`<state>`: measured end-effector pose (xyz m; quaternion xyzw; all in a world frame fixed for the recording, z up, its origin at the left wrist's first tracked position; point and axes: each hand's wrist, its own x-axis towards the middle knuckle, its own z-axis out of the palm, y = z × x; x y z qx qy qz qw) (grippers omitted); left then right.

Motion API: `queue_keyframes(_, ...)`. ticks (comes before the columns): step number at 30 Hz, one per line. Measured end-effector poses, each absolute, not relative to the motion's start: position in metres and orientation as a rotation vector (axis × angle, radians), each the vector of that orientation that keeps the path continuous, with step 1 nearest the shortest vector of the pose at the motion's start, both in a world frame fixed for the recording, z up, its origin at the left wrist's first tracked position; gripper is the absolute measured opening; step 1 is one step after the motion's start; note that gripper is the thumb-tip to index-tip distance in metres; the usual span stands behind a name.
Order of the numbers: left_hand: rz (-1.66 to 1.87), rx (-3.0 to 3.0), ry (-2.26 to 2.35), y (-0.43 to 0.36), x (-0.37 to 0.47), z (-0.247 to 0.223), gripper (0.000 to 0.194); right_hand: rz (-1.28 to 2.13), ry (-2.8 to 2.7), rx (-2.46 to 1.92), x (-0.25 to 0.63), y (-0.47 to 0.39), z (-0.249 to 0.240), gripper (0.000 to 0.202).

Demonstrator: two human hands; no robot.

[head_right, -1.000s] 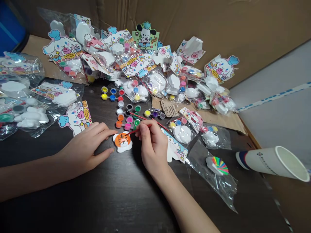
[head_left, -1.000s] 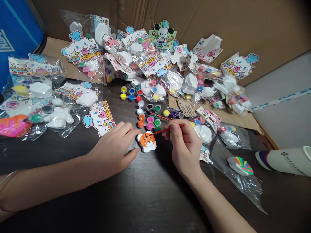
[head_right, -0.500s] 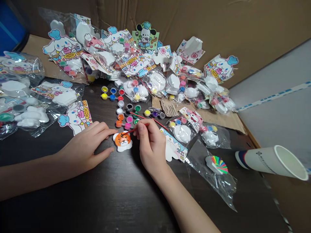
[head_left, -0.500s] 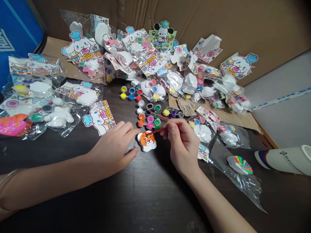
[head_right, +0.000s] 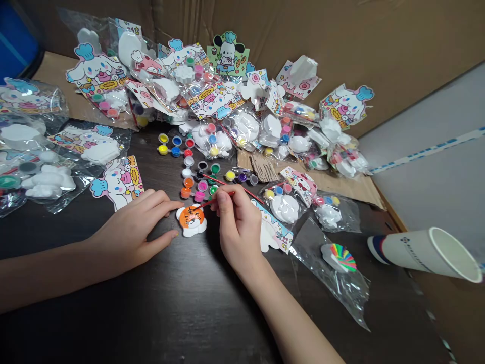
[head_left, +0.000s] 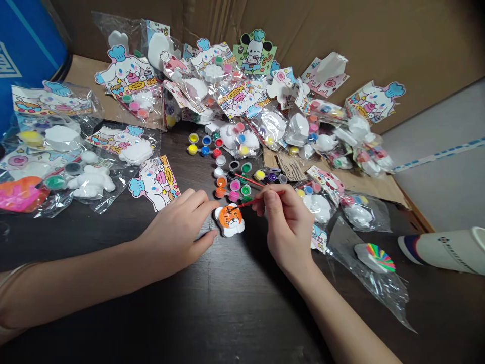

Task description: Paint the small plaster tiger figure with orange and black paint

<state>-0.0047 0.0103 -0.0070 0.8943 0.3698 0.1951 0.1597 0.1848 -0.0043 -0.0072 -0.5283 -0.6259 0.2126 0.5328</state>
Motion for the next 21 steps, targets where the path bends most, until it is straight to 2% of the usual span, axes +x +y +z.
queue_keyframes(21, 0.506, 2.542, 1.075, 0.0105, -0.0037, -0.0045, 0.029, 0.486, -1.51, -1.216, 0.1859, -0.0066, -0.0035, 0.019)
